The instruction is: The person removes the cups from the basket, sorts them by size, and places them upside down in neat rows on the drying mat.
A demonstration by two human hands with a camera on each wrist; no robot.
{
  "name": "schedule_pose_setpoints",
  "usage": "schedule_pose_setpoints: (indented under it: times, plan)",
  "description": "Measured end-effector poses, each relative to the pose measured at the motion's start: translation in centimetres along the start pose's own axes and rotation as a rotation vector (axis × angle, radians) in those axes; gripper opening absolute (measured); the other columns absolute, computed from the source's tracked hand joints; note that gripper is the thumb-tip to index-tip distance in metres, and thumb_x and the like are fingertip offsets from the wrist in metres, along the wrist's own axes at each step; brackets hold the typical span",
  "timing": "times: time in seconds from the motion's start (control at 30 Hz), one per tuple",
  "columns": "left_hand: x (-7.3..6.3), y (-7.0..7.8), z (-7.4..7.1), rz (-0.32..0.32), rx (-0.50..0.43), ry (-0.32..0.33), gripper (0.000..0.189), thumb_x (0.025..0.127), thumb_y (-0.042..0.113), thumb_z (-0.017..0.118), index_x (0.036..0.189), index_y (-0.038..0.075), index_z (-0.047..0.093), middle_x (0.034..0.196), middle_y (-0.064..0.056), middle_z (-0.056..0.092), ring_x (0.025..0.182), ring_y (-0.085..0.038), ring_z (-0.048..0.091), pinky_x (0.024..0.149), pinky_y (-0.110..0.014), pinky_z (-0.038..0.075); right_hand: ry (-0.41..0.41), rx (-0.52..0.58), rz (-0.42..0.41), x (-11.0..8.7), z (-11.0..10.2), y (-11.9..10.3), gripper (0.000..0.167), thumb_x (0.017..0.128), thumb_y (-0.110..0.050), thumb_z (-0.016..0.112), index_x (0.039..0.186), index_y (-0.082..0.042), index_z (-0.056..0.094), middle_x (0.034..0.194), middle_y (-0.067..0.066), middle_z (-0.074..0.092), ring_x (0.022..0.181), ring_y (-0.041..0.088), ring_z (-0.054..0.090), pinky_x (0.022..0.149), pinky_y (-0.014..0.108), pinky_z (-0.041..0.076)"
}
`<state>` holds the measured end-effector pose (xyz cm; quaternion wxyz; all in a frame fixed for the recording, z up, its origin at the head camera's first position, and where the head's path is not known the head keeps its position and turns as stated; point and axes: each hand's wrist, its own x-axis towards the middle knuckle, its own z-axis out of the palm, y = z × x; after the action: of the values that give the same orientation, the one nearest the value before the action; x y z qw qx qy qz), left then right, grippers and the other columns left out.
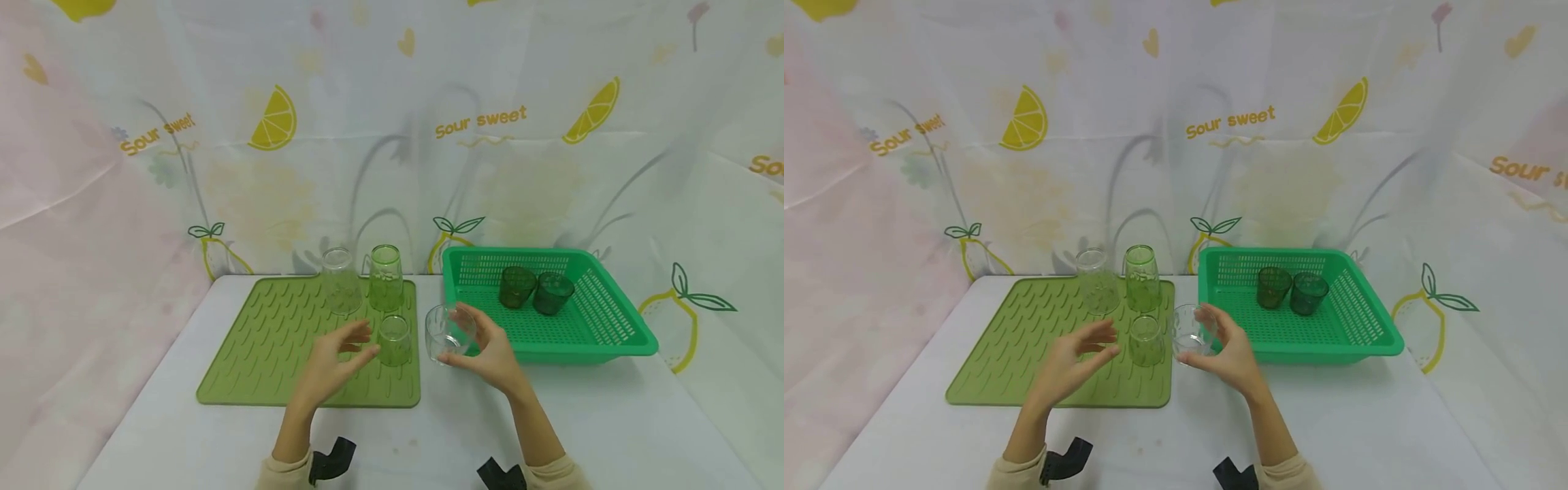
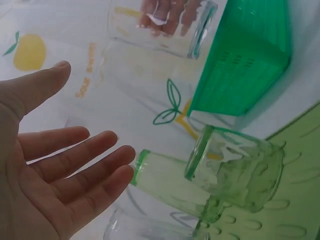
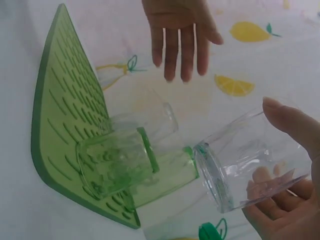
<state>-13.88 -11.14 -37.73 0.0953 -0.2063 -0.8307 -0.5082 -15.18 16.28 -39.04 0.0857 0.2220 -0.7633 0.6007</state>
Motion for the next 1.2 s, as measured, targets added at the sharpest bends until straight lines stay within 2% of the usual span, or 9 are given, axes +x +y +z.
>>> schedule_pose_setpoints:
  times: [0.1, 0.23, 0.3, 0.53, 0.73, 0.83, 0.97, 1.07, 1.2]
  plan:
    - [0.4, 0.4, 0.7, -0.003, -0.057, -0.045, 0.049, 0.085, 0.014, 0.069, 0.127, -0.007, 0.053, 0.110, -0.017, 0.066, 0.100, -0.032, 0.063, 0.083, -0.040, 0.054, -0.023, -0.004, 0.001, -0.1, 0.8, -0.2, 0.080, 0.069, 0.000, 0.081, 0.137, 0.003, 0.040, 0.129, 0.020, 0.053, 0.123, 0.029, 0.048, 0.105, 0.025, 0.038]
    - [0.9, 0.9, 1.5, -0.009, -0.103, -0.114, 0.051, 0.088, 0.017, 0.067, 0.130, -0.005, 0.049, 0.113, -0.019, 0.064, 0.101, -0.035, 0.063, 0.084, -0.041, 0.054, -0.023, -0.043, 0.011, -0.3, 1.7, -0.5, 0.081, 0.068, -0.006, 0.083, 0.138, 0.000, 0.042, 0.129, 0.015, 0.056, 0.124, 0.031, 0.048, 0.105, 0.049, 0.036]
    - [1.1, 1.2, 1.9, -0.021, -0.109, -0.149, 0.052, 0.089, 0.020, 0.066, 0.132, -0.004, 0.048, 0.115, -0.019, 0.063, 0.102, -0.033, 0.063, 0.085, -0.039, 0.054, -0.023, -0.070, 0.004, -0.4, 2.1, -0.6, 0.081, 0.068, -0.008, 0.083, 0.138, -0.001, 0.042, 0.129, 0.014, 0.056, 0.124, 0.030, 0.049, 0.103, 0.055, 0.035]
    - [1.4, 2.1, 2.9, -0.056, -0.121, -0.230, 0.059, 0.088, 0.025, 0.067, 0.136, -0.002, 0.045, 0.122, -0.023, 0.059, 0.097, -0.032, 0.066, 0.075, -0.035, 0.057, -0.066, -0.116, -0.052, -0.5, 3.3, -0.6, 0.078, 0.069, -0.012, 0.083, 0.135, 0.000, 0.045, 0.129, 0.016, 0.055, 0.121, 0.032, 0.051, 0.100, 0.056, 0.039]
    - [1.6, 3.1, 3.2, -0.033, -0.025, -0.221, 0.067, 0.080, 0.027, 0.075, 0.132, -0.005, 0.048, 0.120, -0.022, 0.060, 0.086, -0.030, 0.066, 0.066, -0.029, 0.055, -0.086, -0.152, -0.119, -0.5, 4.1, -0.9, 0.077, 0.068, -0.012, 0.084, 0.134, 0.001, 0.046, 0.124, 0.017, 0.055, 0.116, 0.032, 0.054, 0.096, 0.054, 0.043]
    - [1.7, 3.4, 3.3, -0.030, -0.001, -0.221, 0.071, 0.076, 0.028, 0.079, 0.130, -0.006, 0.049, 0.122, -0.025, 0.058, 0.091, -0.032, 0.064, 0.072, -0.037, 0.055, -0.090, -0.188, -0.144, -0.5, 4.2, -1.1, 0.077, 0.067, -0.013, 0.085, 0.132, 0.002, 0.047, 0.123, 0.019, 0.056, 0.115, 0.032, 0.054, 0.094, 0.054, 0.046]
    - [1.8, 3.9, 3.4, -0.057, 0.015, -0.236, 0.075, 0.073, 0.030, 0.080, 0.130, -0.007, 0.048, 0.125, -0.027, 0.055, 0.097, -0.036, 0.063, 0.080, -0.048, 0.054, -0.097, -0.241, -0.151, -0.5, 4.5, -1.4, 0.077, 0.065, -0.014, 0.085, 0.131, 0.003, 0.049, 0.123, 0.018, 0.056, 0.110, 0.032, 0.055, 0.088, 0.043, 0.051]
    - [1.9, 4.4, 3.4, -0.072, 0.046, -0.232, 0.074, 0.073, 0.030, 0.081, 0.128, -0.008, 0.049, 0.122, -0.027, 0.057, 0.095, -0.035, 0.064, 0.078, -0.045, 0.054, -0.098, -0.286, -0.157, -0.6, 4.7, -1.7, 0.077, 0.065, -0.015, 0.086, 0.131, 0.003, 0.050, 0.123, 0.017, 0.056, 0.109, 0.031, 0.055, 0.087, 0.039, 0.052]
    - [1.9, 4.8, 3.5, -0.086, 0.084, -0.212, 0.069, 0.073, 0.032, 0.080, 0.124, -0.006, 0.053, 0.116, -0.025, 0.061, 0.092, -0.034, 0.065, 0.073, -0.040, 0.055, -0.100, -0.348, -0.173, -0.7, 4.9, -2.0, 0.079, 0.065, -0.016, 0.086, 0.132, 0.002, 0.050, 0.124, 0.013, 0.055, 0.114, 0.030, 0.053, 0.090, 0.047, 0.049]
